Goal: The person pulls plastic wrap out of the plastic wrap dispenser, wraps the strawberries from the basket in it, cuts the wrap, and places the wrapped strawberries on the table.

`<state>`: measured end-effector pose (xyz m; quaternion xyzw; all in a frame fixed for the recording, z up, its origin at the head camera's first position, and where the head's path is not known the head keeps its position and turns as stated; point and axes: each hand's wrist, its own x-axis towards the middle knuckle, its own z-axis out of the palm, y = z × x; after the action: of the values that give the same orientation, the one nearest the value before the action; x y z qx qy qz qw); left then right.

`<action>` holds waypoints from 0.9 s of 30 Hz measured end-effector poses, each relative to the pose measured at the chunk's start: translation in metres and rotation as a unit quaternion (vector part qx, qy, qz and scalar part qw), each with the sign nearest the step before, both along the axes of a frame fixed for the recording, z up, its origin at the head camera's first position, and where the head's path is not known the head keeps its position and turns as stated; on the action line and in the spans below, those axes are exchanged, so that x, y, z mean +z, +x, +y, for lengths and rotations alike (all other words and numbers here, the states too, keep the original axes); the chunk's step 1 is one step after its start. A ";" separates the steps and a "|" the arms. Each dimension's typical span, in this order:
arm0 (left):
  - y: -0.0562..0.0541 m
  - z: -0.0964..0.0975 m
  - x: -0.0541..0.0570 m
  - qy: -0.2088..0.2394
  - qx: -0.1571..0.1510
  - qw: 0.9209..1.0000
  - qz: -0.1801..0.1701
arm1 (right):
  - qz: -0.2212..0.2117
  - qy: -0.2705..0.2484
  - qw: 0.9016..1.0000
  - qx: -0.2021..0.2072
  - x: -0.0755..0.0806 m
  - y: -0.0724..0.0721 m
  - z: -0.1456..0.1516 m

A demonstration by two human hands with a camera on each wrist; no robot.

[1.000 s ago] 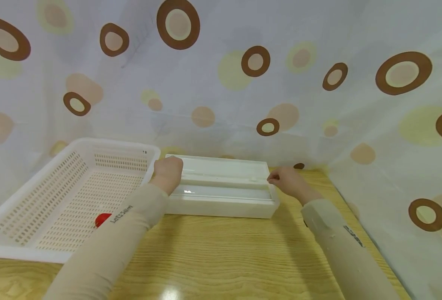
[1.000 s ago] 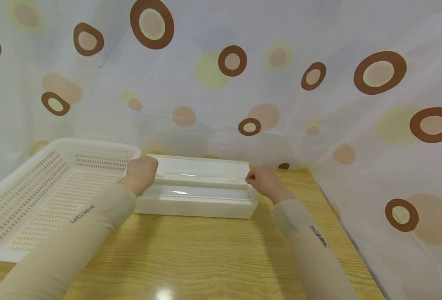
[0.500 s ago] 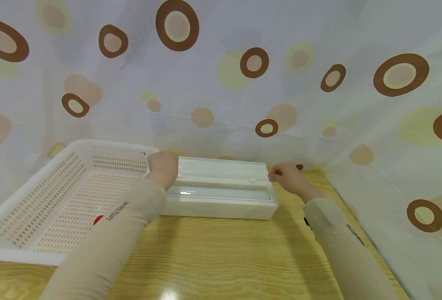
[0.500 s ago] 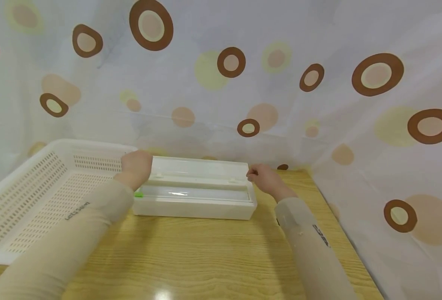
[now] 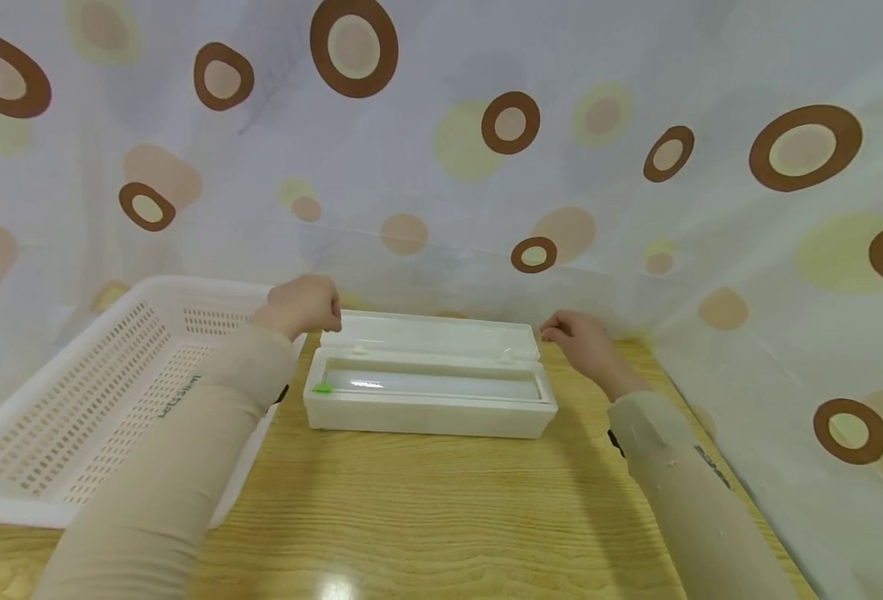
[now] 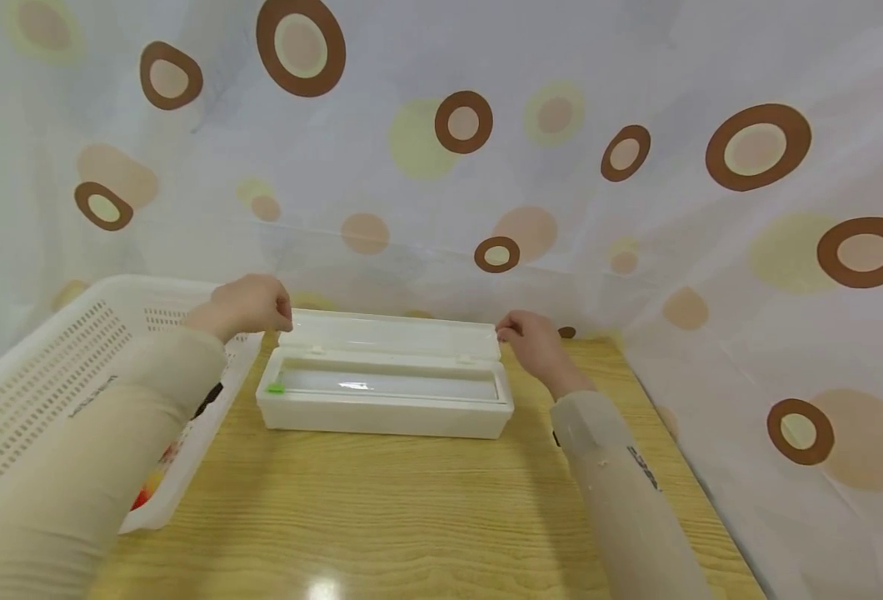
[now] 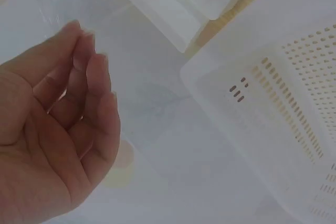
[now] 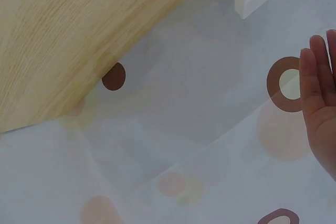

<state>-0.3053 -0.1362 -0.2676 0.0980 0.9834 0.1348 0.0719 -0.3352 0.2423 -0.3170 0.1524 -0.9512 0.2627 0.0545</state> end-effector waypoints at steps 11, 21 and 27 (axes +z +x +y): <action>-0.006 -0.022 0.011 0.079 -0.062 0.995 -0.011 | -0.017 -0.033 0.999 -0.001 0.014 0.002 0.005; -0.010 -0.034 0.008 0.169 -0.108 0.980 -0.009 | -0.044 -0.051 0.998 0.017 0.024 0.003 0.014; -0.010 -0.034 0.009 0.173 -0.094 0.980 0.014 | -0.076 -0.084 0.993 0.030 0.026 0.002 0.019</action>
<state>-0.3150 -0.1698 -0.2586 0.2032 0.9326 0.2937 0.0523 -0.3329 0.2613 -0.2906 0.1552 -0.9221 0.3543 -0.0135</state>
